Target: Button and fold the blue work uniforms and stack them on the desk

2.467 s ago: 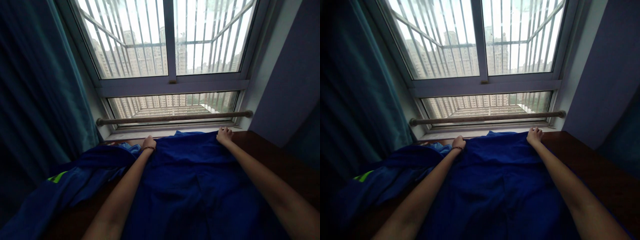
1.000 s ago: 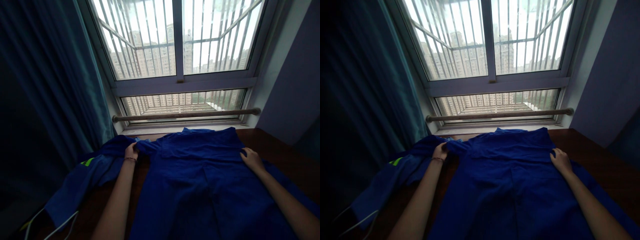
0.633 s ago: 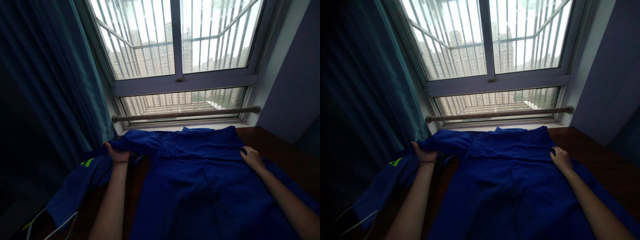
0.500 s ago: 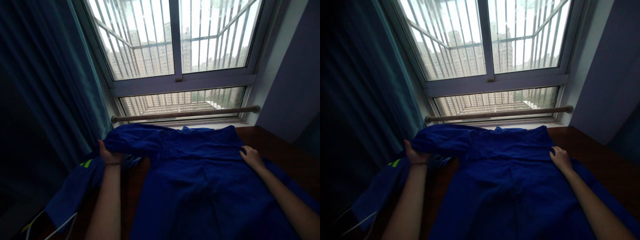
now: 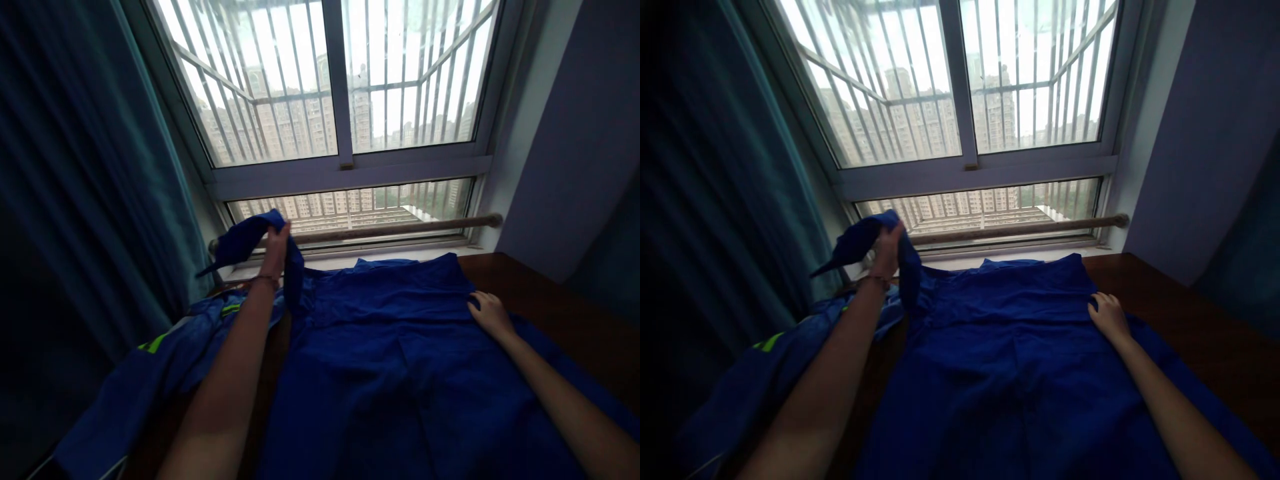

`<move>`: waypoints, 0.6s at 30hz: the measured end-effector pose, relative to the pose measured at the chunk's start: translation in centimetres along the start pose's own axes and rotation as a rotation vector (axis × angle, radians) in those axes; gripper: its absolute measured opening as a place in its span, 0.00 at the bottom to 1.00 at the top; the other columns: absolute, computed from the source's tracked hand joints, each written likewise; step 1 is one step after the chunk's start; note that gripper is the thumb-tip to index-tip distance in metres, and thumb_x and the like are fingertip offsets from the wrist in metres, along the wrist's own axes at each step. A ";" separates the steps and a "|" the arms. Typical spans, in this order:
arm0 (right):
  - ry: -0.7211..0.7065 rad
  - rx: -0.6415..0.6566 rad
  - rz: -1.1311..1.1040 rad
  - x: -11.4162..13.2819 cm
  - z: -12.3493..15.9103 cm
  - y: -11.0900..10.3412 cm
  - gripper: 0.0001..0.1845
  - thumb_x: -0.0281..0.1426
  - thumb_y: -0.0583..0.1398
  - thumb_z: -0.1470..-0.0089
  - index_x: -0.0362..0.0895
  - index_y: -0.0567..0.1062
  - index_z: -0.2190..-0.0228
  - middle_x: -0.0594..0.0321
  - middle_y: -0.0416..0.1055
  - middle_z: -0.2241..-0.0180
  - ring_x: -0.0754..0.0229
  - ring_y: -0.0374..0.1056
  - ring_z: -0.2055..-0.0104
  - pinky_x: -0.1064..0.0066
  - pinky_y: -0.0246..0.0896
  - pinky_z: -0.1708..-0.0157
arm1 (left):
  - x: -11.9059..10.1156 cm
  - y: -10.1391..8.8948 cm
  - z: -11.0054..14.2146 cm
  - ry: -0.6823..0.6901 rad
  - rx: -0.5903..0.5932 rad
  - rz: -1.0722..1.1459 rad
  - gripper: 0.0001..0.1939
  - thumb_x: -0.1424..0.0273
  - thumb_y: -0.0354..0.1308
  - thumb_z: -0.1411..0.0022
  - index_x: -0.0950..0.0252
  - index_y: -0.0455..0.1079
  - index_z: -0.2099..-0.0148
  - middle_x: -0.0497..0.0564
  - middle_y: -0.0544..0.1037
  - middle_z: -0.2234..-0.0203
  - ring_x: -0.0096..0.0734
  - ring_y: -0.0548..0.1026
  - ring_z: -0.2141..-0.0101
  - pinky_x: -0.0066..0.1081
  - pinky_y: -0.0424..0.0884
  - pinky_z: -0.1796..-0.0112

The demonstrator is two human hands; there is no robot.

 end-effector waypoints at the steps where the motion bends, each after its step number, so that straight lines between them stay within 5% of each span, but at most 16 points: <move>1: 0.009 -0.034 -0.015 0.1 0.0 -0.1 0.22 0.36 0.51 0.52 0.36 0.70 0.58 0.50 0.65 0.53 0.49 0.54 0.48 0.59 0.48 0.48 | -0.8 3.4 0.8 0.034 0.172 -0.145 0.22 0.57 0.46 0.41 0.70 0.59 0.52 0.56 0.66 0.55 0.36 0.62 0.51 0.37 0.53 0.49; 3: 0.020 -0.133 -0.083 0.4 -0.1 -0.6 0.22 0.35 0.50 0.52 0.36 0.69 0.58 0.50 0.64 0.52 0.48 0.51 0.45 0.59 0.48 0.47 | -1.4 9.5 3.9 0.130 0.556 -0.417 0.28 0.53 0.50 0.46 0.68 0.58 0.49 0.59 0.60 0.48 0.44 0.52 0.45 0.43 0.46 0.46; 5: 0.042 -0.217 -0.201 0.6 -0.2 -1.3 0.21 0.35 0.49 0.50 0.37 0.69 0.57 0.52 0.65 0.53 0.51 0.55 0.47 0.61 0.50 0.48 | -0.6 13.7 7.9 0.192 0.967 -0.594 0.33 0.48 0.49 0.49 0.60 0.55 0.45 0.57 0.51 0.42 0.51 0.43 0.42 0.54 0.40 0.48; 8: 0.151 -0.233 -0.406 0.7 -0.3 -2.3 0.20 0.35 0.48 0.48 0.40 0.68 0.56 0.54 0.69 0.57 0.54 0.64 0.54 0.62 0.56 0.52 | 2.3 15.3 12.3 0.146 1.263 -0.747 0.32 0.45 0.40 0.47 0.51 0.52 0.43 0.52 0.45 0.40 0.54 0.39 0.42 0.60 0.38 0.50; 11: 0.258 -0.195 -0.603 1.0 -0.3 -2.9 0.19 0.35 0.50 0.47 0.41 0.65 0.54 0.53 0.70 0.59 0.56 0.67 0.59 0.63 0.60 0.55 | 5.9 13.0 13.7 0.052 1.163 -0.878 0.29 0.48 0.30 0.42 0.50 0.50 0.42 0.51 0.45 0.40 0.52 0.41 0.42 0.58 0.41 0.50; 14: 0.373 -0.119 -0.821 1.8 -0.6 -3.2 0.21 0.35 0.53 0.48 0.41 0.62 0.53 0.53 0.70 0.60 0.57 0.70 0.64 0.64 0.64 0.59 | 9.4 9.4 14.3 -0.009 0.982 -1.015 0.29 0.50 0.32 0.41 0.54 0.50 0.41 0.54 0.48 0.41 0.50 0.44 0.42 0.55 0.43 0.49; 18: 0.650 0.119 -1.307 4.8 -2.2 -3.5 0.21 0.29 0.56 0.49 0.41 0.58 0.53 0.55 0.71 0.66 0.61 0.71 0.72 0.69 0.68 0.68 | 12.1 6.4 15.5 0.043 0.825 -1.055 0.29 0.51 0.32 0.40 0.55 0.49 0.41 0.50 0.50 0.41 0.41 0.45 0.42 0.48 0.46 0.47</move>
Point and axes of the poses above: each hand's wrist, its own z-axis away from the middle knuckle, its own y-axis out of the palm, x = y × z, the point moved 2 cm from there along -z, towards the middle knuckle
